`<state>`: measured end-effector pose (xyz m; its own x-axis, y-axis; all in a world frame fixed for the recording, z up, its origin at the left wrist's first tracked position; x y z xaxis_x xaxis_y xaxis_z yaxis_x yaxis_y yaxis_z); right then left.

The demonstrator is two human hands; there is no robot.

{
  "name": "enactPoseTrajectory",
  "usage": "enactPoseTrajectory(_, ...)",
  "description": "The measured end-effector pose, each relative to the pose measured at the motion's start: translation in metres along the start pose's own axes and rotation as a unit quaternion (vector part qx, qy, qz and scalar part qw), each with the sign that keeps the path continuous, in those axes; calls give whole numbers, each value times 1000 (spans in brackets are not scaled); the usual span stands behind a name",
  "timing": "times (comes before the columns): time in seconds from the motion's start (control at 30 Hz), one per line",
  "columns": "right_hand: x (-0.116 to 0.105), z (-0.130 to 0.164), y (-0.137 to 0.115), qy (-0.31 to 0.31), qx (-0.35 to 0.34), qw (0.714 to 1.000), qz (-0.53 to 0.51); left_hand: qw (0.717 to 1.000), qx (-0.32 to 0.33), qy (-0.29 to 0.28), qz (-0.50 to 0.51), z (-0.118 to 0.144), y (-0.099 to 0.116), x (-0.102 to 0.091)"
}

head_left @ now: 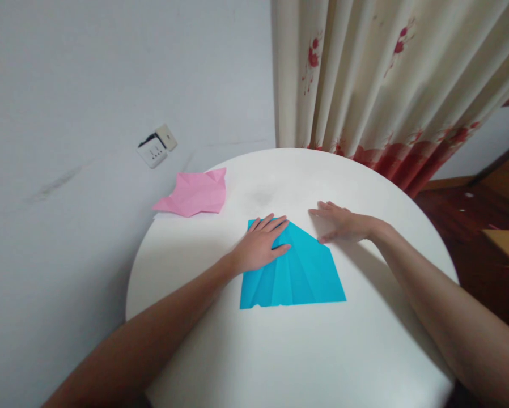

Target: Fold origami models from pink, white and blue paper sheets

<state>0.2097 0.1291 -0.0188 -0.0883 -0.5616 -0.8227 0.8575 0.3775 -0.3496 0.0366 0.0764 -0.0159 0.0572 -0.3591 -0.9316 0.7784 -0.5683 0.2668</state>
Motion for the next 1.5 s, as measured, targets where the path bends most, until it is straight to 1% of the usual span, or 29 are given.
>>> enactPoseTrajectory(0.07,-9,-2,-3,57,-18,998,-20,1000,2,0,-2,0,0,0)
enactPoseTrajectory(0.13,-18,-3,-10,136,-34,989,-42,1000,3,4,-4,1,1,0)
enactPoseTrajectory(0.17,-20,-3,-16,165,-46,984,-44,1000,4,6,-6,1,1,-1)
enactPoseTrajectory(0.23,-20,-4,-29,200,-69,977,-41,1000,4,11,-9,1,0,-1)
enactPoseTrajectory(0.3,-12,-7,-41,187,-87,978,-30,1000,4,14,-10,1,0,-1)
enactPoseTrajectory(0.37,-1,-11,-47,140,-89,986,-11,1000,5,13,-9,1,1,-1)
enactPoseTrajectory(0.43,8,-14,-46,86,-72,994,7,1000,5,12,-7,0,1,-2)
enactPoseTrajectory(0.5,12,-13,-40,46,-49,998,12,1000,4,12,-3,0,1,-2)
enactPoseTrajectory(0.6,11,-8,-24,8,-14,1000,2,1000,3,12,0,0,1,-3)
enactPoseTrajectory(0.7,7,-2,-11,-14,12,1000,-2,1000,2,8,1,0,2,-3)
enactPoseTrajectory(0.93,5,9,-1,-48,35,998,29,1000,3,5,-3,-1,2,-3)
enactPoseTrajectory(1.0,4,8,0,-46,26,998,26,1000,3,5,-4,-1,3,-3)
enactPoseTrajectory(1.07,0,6,-2,-24,5,1000,8,1000,2,5,-4,-1,2,-3)
enactPoseTrajectory(1.17,-12,3,-9,58,-26,997,-37,1000,2,7,-4,-1,2,-3)
enactPoseTrajectory(1.23,-16,1,-17,105,-36,993,-44,1000,4,10,-4,-1,2,-4)
enactPoseTrajectory(1.37,-2,-10,-35,103,-38,994,-11,1000,4,14,-3,-1,2,-3)
enactPoseTrajectory(1.5,3,-16,-39,115,-22,993,11,1000,4,17,-6,-1,2,-3)
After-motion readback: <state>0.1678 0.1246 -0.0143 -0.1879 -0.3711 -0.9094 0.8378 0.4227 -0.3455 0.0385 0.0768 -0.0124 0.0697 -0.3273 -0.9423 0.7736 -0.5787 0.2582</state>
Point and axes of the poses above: each hand's wrist, its own z-axis away from the middle knuckle, its own x-axis out of the palm, y = z × x, the point moved 10 cm from there along -z, towards the middle knuckle, and after that the axes turned 14 degrees about -y, right-handed, at the moved point
